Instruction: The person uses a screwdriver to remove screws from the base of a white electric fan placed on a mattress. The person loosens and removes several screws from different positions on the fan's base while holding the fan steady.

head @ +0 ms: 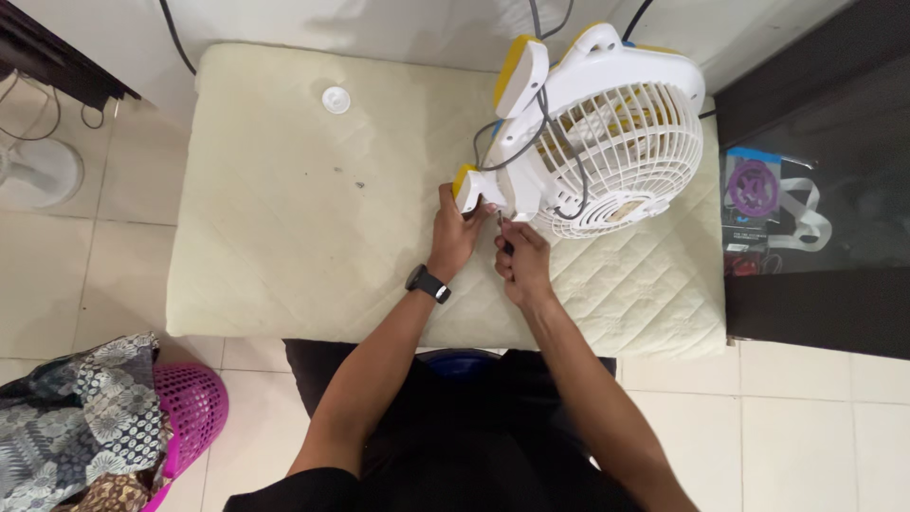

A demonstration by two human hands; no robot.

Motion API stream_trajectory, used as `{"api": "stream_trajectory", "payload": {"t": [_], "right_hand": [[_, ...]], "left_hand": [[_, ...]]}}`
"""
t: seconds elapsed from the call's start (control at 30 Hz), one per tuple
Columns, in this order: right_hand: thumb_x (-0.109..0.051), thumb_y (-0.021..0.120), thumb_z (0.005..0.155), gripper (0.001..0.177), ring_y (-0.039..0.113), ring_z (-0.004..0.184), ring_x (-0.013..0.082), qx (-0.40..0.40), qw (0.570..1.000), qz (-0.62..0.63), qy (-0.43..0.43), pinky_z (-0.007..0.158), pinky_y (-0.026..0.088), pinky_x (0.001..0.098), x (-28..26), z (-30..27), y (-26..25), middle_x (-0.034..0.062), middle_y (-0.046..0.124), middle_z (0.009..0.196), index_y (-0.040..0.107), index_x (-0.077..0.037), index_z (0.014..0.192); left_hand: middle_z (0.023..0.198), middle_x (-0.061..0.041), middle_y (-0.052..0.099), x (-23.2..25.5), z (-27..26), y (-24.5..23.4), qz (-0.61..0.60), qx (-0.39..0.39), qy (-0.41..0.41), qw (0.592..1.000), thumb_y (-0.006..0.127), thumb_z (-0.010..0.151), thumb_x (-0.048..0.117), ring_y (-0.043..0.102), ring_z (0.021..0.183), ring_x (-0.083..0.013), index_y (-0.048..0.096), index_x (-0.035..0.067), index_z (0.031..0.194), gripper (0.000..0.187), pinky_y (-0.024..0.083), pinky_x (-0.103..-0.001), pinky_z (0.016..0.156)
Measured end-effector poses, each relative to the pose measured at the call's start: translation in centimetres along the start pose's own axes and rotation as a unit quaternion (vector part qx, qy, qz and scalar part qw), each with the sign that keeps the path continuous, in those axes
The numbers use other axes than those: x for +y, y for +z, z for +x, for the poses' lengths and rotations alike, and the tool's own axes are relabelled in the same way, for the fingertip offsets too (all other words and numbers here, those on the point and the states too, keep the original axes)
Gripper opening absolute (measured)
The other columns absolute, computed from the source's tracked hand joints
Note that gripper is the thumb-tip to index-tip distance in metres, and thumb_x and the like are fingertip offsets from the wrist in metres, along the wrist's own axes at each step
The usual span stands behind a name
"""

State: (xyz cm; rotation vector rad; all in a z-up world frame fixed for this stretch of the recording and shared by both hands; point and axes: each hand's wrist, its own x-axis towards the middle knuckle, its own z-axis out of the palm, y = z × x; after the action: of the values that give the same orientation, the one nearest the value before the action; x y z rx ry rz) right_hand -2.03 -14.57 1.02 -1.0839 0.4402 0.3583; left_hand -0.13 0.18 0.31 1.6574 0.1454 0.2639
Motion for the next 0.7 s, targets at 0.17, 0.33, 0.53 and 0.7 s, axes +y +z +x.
{"api": "stream_trajectory", "payload": {"t": [0.17, 0.33, 0.53, 0.7], "right_hand": [[-0.014, 0.058, 0.101, 0.021, 0.047, 0.049, 0.0095, 0.024, 0.997, -0.07, -0.003, 0.039, 0.031, 0.0245, -0.8, -1.4, 0.9, 0.0058, 0.064, 0.077, 0.065, -0.003, 0.117], [-0.011, 0.062, 0.101, 0.022, 0.07, 0.07, 0.0214, 0.023, 0.833, -0.451, -0.319, 0.062, 0.054, 0.0338, -2.1, -2.2, 1.2, 0.0159, 0.073, 0.083, 0.067, 0.002, 0.118], [-0.004, 0.062, 0.098, 0.019, 0.068, 0.073, 0.0322, 0.057, 0.738, -0.533, -0.41, 0.065, 0.054, 0.0409, 0.7, -1.5, 0.7, 0.0231, 0.072, 0.094, 0.069, 0.003, 0.114], [-0.003, 0.065, 0.1, 0.007, 0.049, 0.055, 0.0112, 0.018, 0.999, 0.043, -0.012, 0.04, 0.032, 0.0238, 1.7, 1.9, -1.6, 0.011, 0.065, 0.086, 0.065, 0.005, 0.1]], "left_hand": [[0.102, -0.017, 0.073, 0.0, 0.1, -0.1, 0.002, -0.001, 0.001, 1.0, 0.081, 0.09, 0.025, 0.074, 0.091, -0.026, 0.041, 0.0, 0.12, 0.056, 0.058, -0.038, 0.076], [0.102, -0.016, 0.072, 0.4, -0.1, -0.1, 0.007, -0.003, -0.002, 1.0, 0.08, 0.092, 0.026, 0.074, 0.093, -0.0252, 0.041, 0.0, 0.123, 0.056, 0.058, -0.037, 0.079], [0.101, -0.016, 0.073, 0.5, -0.2, -0.1, 0.016, -0.003, -0.01, 1.0, 0.081, 0.091, 0.025, 0.075, 0.092, -0.0262, 0.042, 0.0, 0.12, 0.054, 0.058, -0.038, 0.078], [0.099, -0.015, 0.074, 0.1, 0.1, -0.2, 0.014, 0.0, -0.004, 1.0, 0.08, 0.091, 0.025, 0.075, 0.09, -0.0256, 0.042, 0.001, 0.121, 0.055, 0.058, -0.038, 0.077]]}}
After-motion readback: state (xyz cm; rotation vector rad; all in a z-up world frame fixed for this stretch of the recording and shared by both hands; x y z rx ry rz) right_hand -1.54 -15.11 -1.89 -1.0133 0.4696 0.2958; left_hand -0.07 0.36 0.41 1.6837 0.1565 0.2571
